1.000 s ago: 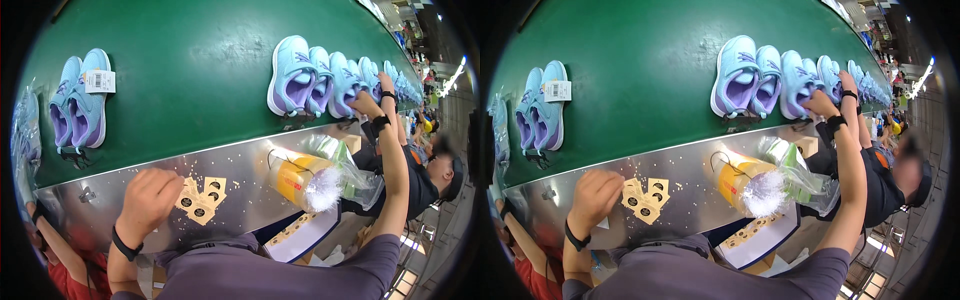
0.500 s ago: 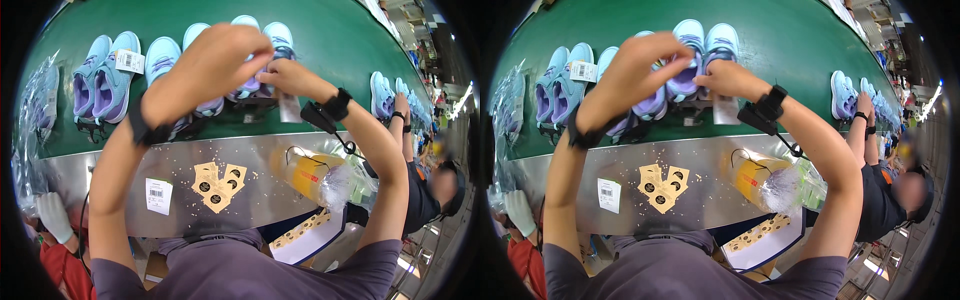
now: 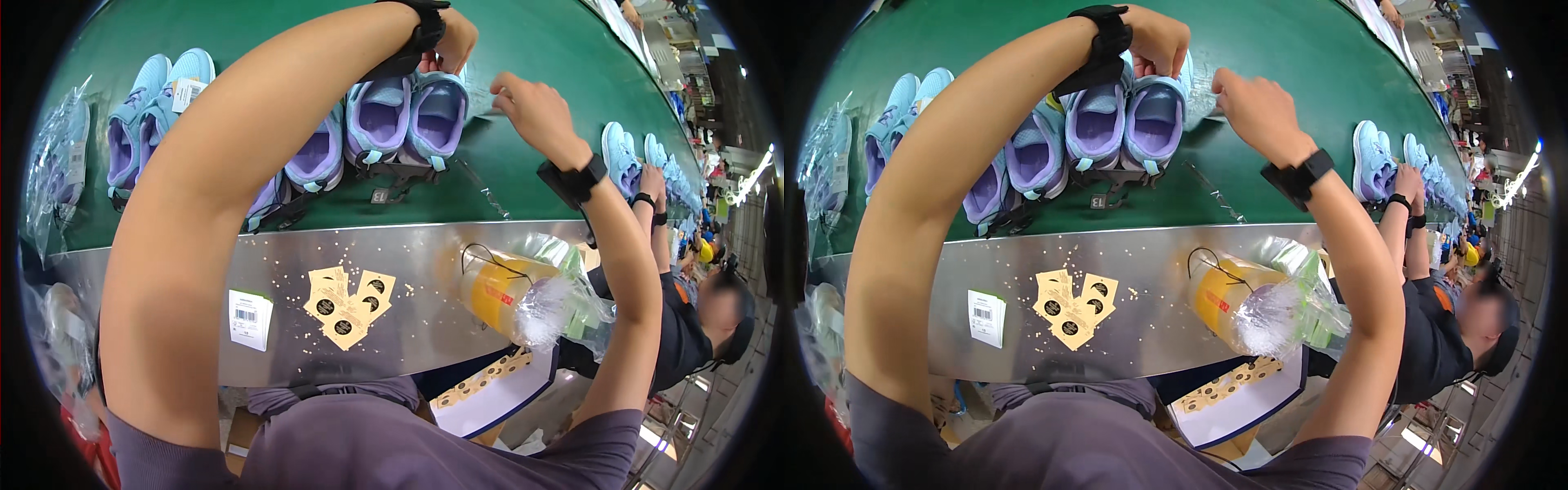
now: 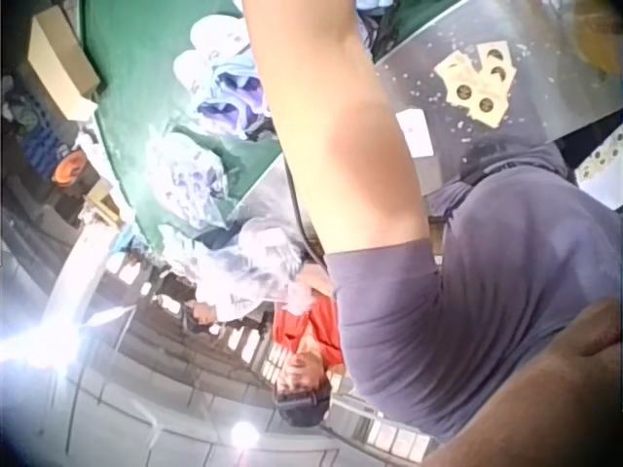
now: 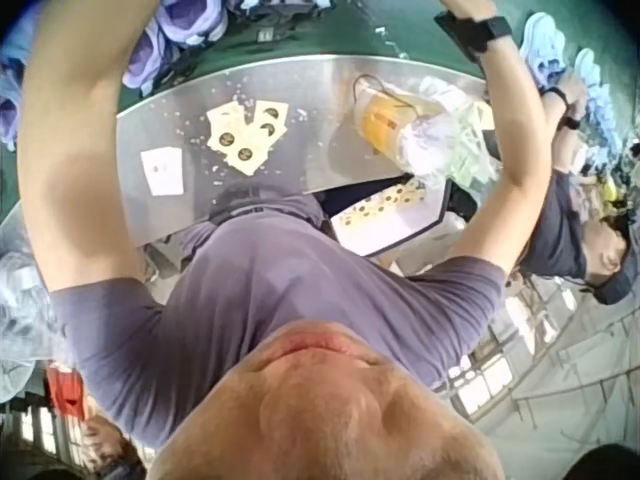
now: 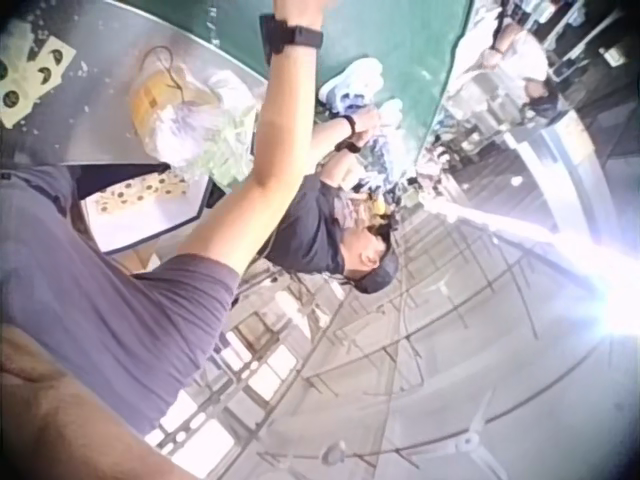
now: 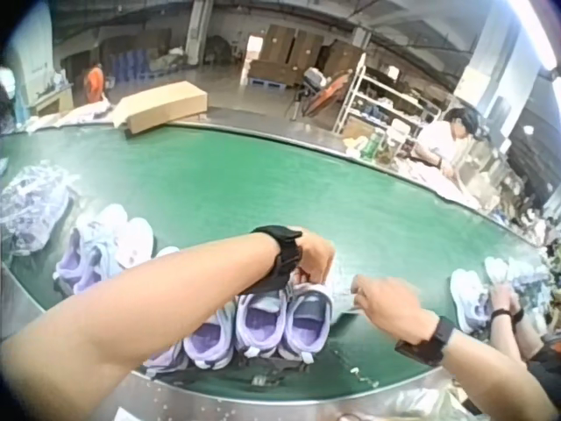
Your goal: The person attaches small circular stickers to the tongue of light blue and purple sneakers on a green conveyor belt. They peel stickers from a sheet, place them on the shoes, and then move the shoes down the line. The person also handles plastic bags and other packaging materials.
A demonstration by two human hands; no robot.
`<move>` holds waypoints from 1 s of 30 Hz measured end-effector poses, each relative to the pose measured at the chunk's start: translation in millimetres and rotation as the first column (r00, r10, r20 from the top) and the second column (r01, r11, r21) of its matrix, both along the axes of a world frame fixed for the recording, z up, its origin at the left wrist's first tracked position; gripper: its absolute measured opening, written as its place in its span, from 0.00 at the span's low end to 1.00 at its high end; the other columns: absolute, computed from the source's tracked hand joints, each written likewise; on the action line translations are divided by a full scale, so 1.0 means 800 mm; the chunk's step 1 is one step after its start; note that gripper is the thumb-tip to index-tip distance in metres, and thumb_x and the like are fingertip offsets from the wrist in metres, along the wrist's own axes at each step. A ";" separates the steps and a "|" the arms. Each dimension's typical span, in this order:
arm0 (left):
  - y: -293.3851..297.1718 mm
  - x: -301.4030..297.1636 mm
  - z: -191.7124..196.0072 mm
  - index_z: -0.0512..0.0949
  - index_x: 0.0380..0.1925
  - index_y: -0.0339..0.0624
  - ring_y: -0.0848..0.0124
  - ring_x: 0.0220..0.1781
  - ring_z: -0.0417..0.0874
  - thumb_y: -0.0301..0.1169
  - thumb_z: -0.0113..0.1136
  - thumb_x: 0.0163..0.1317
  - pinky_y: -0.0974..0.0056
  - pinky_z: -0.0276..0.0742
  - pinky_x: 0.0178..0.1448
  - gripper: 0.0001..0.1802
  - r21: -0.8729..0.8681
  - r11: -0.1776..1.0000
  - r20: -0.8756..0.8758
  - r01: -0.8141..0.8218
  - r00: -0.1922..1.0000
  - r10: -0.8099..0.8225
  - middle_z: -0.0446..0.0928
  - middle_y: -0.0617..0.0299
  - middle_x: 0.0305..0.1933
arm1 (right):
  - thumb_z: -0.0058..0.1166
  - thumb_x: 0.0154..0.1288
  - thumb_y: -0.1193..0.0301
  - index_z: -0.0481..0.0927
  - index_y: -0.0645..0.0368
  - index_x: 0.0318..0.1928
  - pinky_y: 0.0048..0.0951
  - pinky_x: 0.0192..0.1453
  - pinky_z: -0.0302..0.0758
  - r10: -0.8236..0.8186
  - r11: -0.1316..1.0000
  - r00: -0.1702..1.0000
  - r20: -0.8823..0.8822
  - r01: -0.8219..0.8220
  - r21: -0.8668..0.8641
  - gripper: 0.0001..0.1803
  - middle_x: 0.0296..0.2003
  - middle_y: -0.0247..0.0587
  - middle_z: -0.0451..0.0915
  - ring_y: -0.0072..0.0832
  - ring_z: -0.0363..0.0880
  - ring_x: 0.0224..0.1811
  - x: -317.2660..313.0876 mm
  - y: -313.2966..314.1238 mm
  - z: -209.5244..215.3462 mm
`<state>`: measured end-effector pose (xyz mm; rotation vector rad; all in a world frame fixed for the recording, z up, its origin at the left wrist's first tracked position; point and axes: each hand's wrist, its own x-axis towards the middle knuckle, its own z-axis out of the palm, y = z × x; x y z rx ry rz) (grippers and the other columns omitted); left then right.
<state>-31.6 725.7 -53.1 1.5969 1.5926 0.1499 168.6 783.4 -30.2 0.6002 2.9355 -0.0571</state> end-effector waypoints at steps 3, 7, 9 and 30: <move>-0.008 -0.008 -0.018 0.82 0.30 0.31 0.72 0.21 0.80 0.22 0.55 0.48 0.68 0.79 0.27 0.10 0.080 0.993 0.156 -0.082 0.985 0.069 0.80 0.57 0.23 | 0.49 0.61 0.67 0.81 0.49 0.42 0.41 0.38 0.74 -0.008 1.000 0.995 -0.097 0.006 -0.014 0.11 0.28 0.42 0.82 0.44 0.80 0.33 -0.029 0.004 -0.019; -0.042 -0.004 -0.014 0.82 0.29 0.34 0.71 0.22 0.80 0.25 0.58 0.47 0.67 0.78 0.27 0.09 0.328 0.902 0.148 -0.279 0.959 0.242 0.79 0.58 0.22 | 0.50 0.61 0.66 0.83 0.49 0.38 0.40 0.37 0.75 0.015 0.993 0.985 -0.172 -0.035 -0.110 0.09 0.28 0.42 0.82 0.42 0.80 0.33 -0.047 -0.002 -0.036; -0.049 -0.003 -0.020 0.83 0.29 0.36 0.71 0.22 0.79 0.26 0.60 0.48 0.67 0.76 0.27 0.08 0.314 0.881 0.202 -0.353 0.932 0.301 0.79 0.58 0.21 | 0.51 0.61 0.65 0.84 0.49 0.37 0.39 0.38 0.74 -0.022 0.982 0.975 -0.220 -0.021 -0.189 0.09 0.29 0.41 0.82 0.40 0.80 0.34 -0.048 -0.003 -0.039; -0.112 0.025 -0.019 0.77 0.44 0.31 0.73 0.36 0.82 0.29 0.59 0.61 0.69 0.80 0.47 0.14 -0.048 0.591 0.882 -0.805 0.243 0.403 0.80 0.57 0.35 | 0.52 0.66 0.74 0.73 0.70 0.50 0.26 0.56 0.76 -0.526 0.170 0.831 -0.182 -0.107 -0.980 0.15 0.47 0.49 0.78 0.30 0.78 0.50 -0.053 -0.009 -0.004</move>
